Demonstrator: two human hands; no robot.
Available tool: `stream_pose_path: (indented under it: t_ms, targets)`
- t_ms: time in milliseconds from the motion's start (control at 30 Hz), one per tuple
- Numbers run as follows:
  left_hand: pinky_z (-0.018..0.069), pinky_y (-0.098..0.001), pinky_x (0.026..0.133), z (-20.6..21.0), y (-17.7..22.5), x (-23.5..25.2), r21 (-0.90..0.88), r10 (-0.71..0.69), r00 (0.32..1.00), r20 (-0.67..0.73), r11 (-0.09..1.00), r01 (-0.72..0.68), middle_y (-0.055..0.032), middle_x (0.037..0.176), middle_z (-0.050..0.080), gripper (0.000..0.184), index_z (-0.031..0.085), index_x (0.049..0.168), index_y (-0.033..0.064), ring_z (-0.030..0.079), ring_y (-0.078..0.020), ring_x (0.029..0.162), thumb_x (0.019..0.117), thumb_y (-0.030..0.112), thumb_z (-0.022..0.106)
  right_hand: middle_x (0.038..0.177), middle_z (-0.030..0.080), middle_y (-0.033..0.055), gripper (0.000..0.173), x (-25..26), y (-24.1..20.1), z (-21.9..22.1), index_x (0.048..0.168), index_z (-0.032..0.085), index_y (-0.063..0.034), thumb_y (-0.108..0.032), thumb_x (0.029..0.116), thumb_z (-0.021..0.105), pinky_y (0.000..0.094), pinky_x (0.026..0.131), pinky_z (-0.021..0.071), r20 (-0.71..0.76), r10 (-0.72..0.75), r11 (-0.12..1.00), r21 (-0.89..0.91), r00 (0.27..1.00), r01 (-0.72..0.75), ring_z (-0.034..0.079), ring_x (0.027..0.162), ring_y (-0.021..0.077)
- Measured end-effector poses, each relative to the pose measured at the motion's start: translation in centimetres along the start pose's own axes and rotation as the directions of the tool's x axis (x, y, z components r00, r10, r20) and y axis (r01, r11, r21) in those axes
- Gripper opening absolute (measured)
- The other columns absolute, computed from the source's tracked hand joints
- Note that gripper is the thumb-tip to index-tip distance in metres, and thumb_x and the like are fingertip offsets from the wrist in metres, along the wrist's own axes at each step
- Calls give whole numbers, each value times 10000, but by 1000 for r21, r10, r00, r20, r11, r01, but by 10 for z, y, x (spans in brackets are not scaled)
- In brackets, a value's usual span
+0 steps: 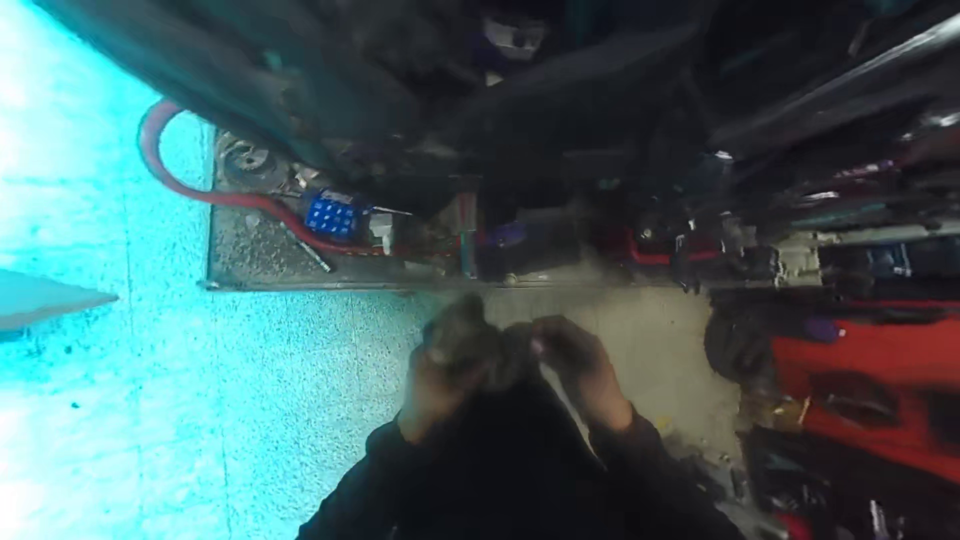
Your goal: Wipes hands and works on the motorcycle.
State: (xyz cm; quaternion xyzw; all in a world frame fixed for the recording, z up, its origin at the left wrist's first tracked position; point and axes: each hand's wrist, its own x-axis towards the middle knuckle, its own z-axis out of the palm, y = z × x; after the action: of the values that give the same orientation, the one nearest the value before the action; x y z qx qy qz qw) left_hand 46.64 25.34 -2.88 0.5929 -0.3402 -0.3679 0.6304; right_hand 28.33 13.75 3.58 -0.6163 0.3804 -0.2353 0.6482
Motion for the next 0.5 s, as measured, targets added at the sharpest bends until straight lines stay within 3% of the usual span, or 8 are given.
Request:
stream_pose_path:
  t_ms: [67, 133, 200, 267, 367, 500]
  targets:
    - [621, -385, 962, 1, -18, 7, -67, -18, 1000, -24, 998, 16, -72, 1158, 742, 610, 632, 1230, -60, 722, -163, 1071, 692, 30, 907, 1013, 694, 92, 192, -10, 2, -10, 1211, 585, 16, -59, 1036, 557, 377, 699, 635, -38, 46, 972, 234, 998, -35, 706, 824, 196]
    - [624, -438, 915, 4, -51, 26, -210, -142, 982, -129, 971, 112, -117, 1140, 727, 555, 597, 1251, -70, 718, -222, 1039, 733, -90, 795, 1084, 695, 123, 163, -21, 1, -21, 1210, 526, -21, -57, 1052, 521, 427, 727, 648, -86, 1, 937, 349, 996, 29, 731, 886, 255]
    - [611, -431, 896, 7, -89, 61, -391, -323, 915, -240, 895, 213, -132, 1138, 694, 448, 512, 1301, -45, 699, -225, 1016, 878, -87, 652, 1247, 688, 156, 180, -30, 4, -31, 1200, 519, -31, -32, 1026, 568, 420, 761, 663, -204, -174, 942, 250, 964, 223, 748, 972, 279]
    - [586, -381, 906, 13, -121, 93, -415, -437, 852, -286, 858, 301, -127, 1190, 638, 409, 444, 1381, -16, 659, -195, 1032, 991, 6, 565, 1342, 662, 194, 211, -38, 13, -48, 1195, 574, -20, -83, 1002, 632, 404, 897, 633, -276, -431, 901, -83, 859, 426, 711, 1131, 281]
    - [567, -391, 971, 27, -142, 110, -164, -406, 884, -231, 912, 376, -156, 1327, 617, 541, 420, 1473, -6, 642, -203, 1145, 990, 79, 647, 1387, 624, 226, 195, -48, 21, -79, 1130, 639, -52, -126, 964, 710, 459, 1033, 580, -295, -646, 759, -344, 705, 552, 645, 1258, 328]
    - [499, -415, 1102, 38, -149, 106, 248, -241, 942, -235, 922, 297, -217, 1443, 541, 734, 329, 1539, -34, 577, -251, 1301, 935, 82, 729, 1348, 660, 193, 217, -61, 26, -124, 1166, 607, -71, -101, 971, 698, 462, 1055, 577, -360, -735, 677, -438, 575, 591, 658, 1250, 316]
